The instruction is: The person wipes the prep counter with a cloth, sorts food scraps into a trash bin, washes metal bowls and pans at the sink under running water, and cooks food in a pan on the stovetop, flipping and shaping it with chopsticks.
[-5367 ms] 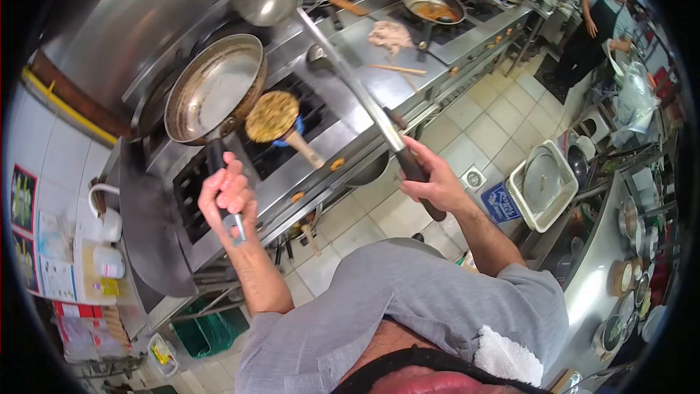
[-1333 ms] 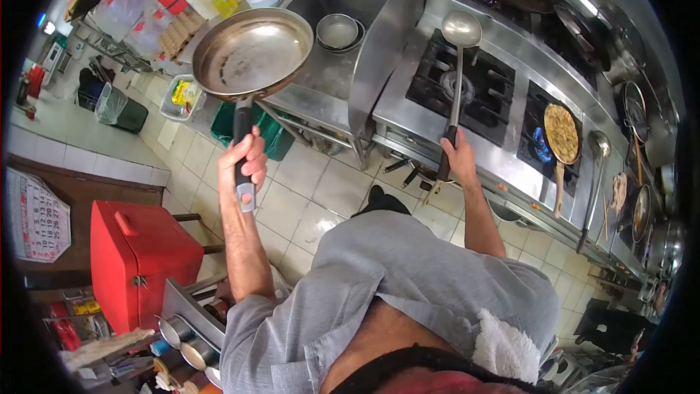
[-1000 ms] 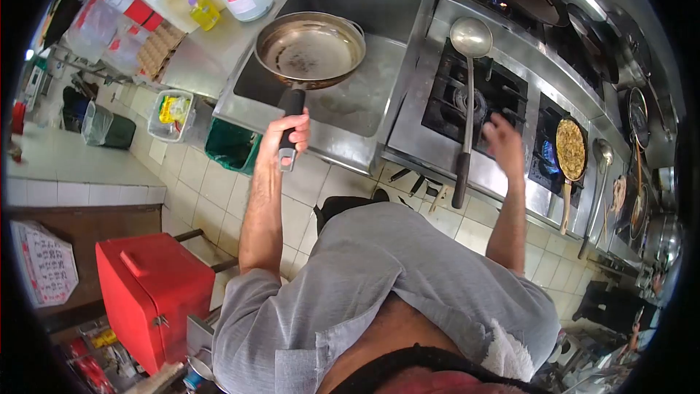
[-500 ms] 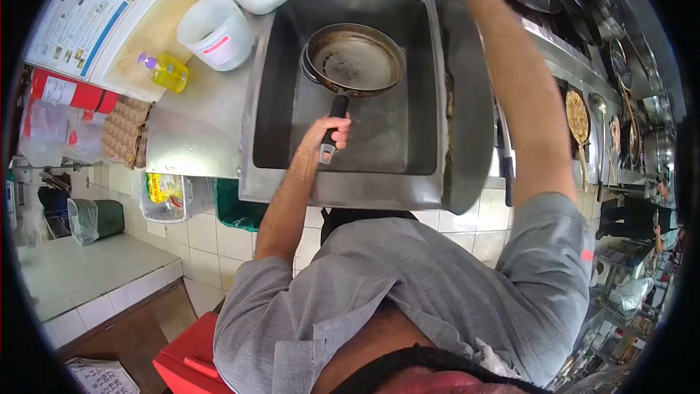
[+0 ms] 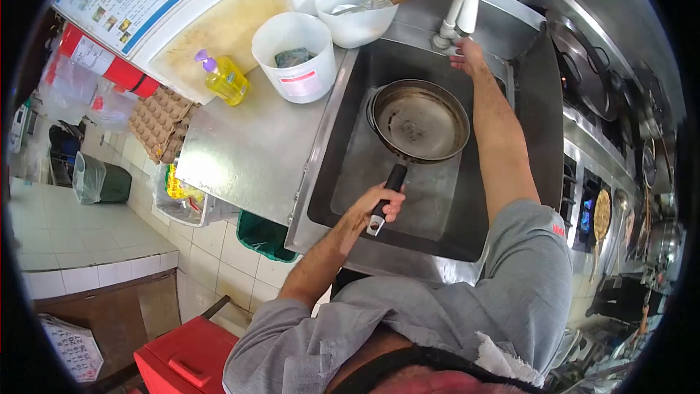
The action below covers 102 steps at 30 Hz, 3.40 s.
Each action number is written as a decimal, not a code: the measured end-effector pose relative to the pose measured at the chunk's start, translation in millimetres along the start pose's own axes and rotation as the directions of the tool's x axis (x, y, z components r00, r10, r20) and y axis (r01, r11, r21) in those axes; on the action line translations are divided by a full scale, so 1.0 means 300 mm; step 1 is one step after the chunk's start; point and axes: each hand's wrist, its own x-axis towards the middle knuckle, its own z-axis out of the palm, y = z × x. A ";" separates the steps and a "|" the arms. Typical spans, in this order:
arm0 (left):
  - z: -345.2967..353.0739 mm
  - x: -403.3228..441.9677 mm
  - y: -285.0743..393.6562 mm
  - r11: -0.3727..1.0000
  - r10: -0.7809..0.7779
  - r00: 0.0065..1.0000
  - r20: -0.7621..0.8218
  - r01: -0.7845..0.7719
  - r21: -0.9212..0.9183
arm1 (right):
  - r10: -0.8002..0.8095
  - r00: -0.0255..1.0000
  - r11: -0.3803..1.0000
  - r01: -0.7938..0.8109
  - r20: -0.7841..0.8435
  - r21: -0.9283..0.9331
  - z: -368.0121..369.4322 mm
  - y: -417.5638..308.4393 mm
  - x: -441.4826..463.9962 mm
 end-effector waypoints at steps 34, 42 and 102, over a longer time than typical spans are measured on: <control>0.027 0.014 -0.017 0.996 -0.020 0.999 -0.051 0.024 0.082 | -0.721 0.304 0.271 0.951 0.623 -0.150 0.804 -0.196 -0.595; 0.039 -0.036 -0.029 0.966 -0.003 0.999 -0.037 0.012 0.260 | -0.136 0.330 -0.200 0.915 0.934 -0.352 1.064 -0.226 -0.622; 0.084 -0.163 -0.085 0.950 0.022 0.983 -0.183 0.036 0.311 | -0.554 0.775 0.700 0.632 0.304 -0.333 0.414 -0.121 -0.574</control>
